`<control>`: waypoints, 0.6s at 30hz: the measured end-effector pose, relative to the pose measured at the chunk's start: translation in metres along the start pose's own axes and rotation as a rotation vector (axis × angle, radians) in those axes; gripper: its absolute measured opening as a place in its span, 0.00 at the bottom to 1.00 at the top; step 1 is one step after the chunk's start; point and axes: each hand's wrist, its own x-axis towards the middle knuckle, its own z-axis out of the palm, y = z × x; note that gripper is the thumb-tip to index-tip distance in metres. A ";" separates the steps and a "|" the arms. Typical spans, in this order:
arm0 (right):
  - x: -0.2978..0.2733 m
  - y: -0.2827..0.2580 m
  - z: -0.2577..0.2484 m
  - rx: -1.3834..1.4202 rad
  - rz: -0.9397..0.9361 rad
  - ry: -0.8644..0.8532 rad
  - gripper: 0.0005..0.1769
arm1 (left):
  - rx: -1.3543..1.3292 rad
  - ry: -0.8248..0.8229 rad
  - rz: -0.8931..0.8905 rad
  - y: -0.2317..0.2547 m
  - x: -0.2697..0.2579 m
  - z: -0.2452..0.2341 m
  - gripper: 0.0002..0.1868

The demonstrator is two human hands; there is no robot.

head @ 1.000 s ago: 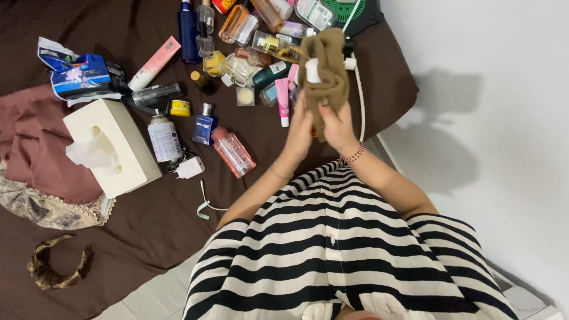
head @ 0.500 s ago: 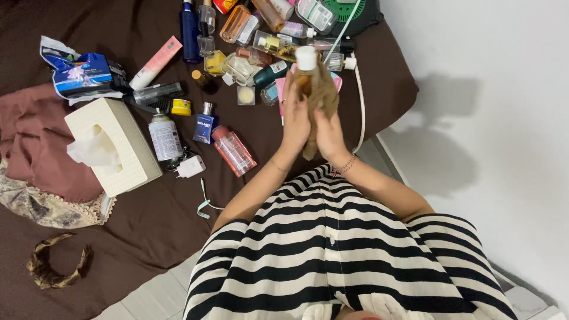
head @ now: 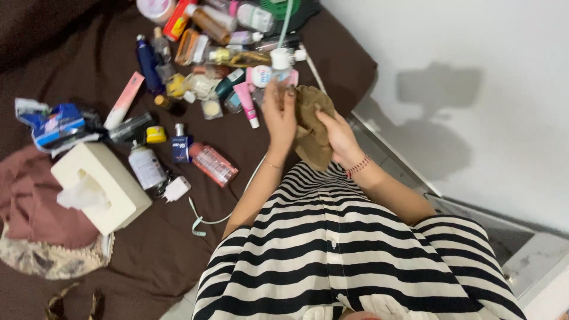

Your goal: The person is organizing a large collection of cosmetic products by picking them up from a bed, wiping some with a cloth, and arranging them inside a vanity cabinet.

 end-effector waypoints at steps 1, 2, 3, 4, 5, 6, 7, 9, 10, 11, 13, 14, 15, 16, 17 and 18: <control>-0.016 -0.009 -0.008 -0.011 -0.097 0.039 0.23 | -0.066 0.030 -0.044 -0.004 0.000 0.005 0.24; -0.032 -0.017 -0.016 -0.024 -0.194 0.081 0.23 | -0.132 0.059 -0.090 -0.008 0.000 0.012 0.24; -0.037 -0.027 -0.030 -0.008 -0.209 0.099 0.23 | -0.140 0.035 -0.078 -0.003 -0.010 0.026 0.24; -0.043 -0.037 -0.045 -0.098 -0.354 0.110 0.25 | -0.200 -0.060 -0.167 0.003 -0.021 0.042 0.23; -0.050 -0.046 -0.063 -0.189 -0.497 0.133 0.28 | -0.258 -0.166 -0.257 0.008 -0.034 0.058 0.22; -0.055 -0.049 -0.069 -0.172 -0.511 0.163 0.28 | -0.264 -0.200 -0.245 0.027 -0.049 0.073 0.22; -0.060 -0.053 -0.078 -0.307 -0.544 0.216 0.28 | -0.378 -0.369 -0.212 0.047 -0.065 0.090 0.24; -0.071 -0.046 -0.106 -0.426 -0.579 0.313 0.30 | -0.500 -0.581 -0.172 0.104 -0.088 0.111 0.27; -0.075 -0.033 -0.125 -0.300 -0.727 0.315 0.27 | -0.548 -0.624 -0.274 0.141 -0.095 0.115 0.27; -0.079 -0.021 -0.143 -0.176 -0.872 0.313 0.24 | -0.589 -0.662 -0.383 0.177 -0.102 0.119 0.29; -0.097 -0.006 -0.192 -0.148 -0.877 0.313 0.24 | -0.843 -0.685 -0.550 0.171 -0.135 0.169 0.32; -0.109 0.003 -0.218 -0.132 -0.876 0.275 0.23 | -1.089 -0.654 -0.729 0.169 -0.155 0.193 0.36; -0.123 0.008 -0.239 -0.125 -0.890 0.317 0.23 | -1.090 -0.701 -0.736 0.172 -0.170 0.211 0.36; -0.137 0.013 -0.261 -0.119 -0.923 0.350 0.24 | -1.185 -0.806 -0.794 0.176 -0.187 0.229 0.36; -0.152 0.019 -0.282 -0.113 -0.955 0.378 0.24 | -1.277 -0.907 -0.854 0.179 -0.203 0.247 0.37; -0.177 0.007 -0.301 -0.106 -0.967 0.418 0.24 | -1.273 -0.950 -0.865 0.187 -0.225 0.266 0.37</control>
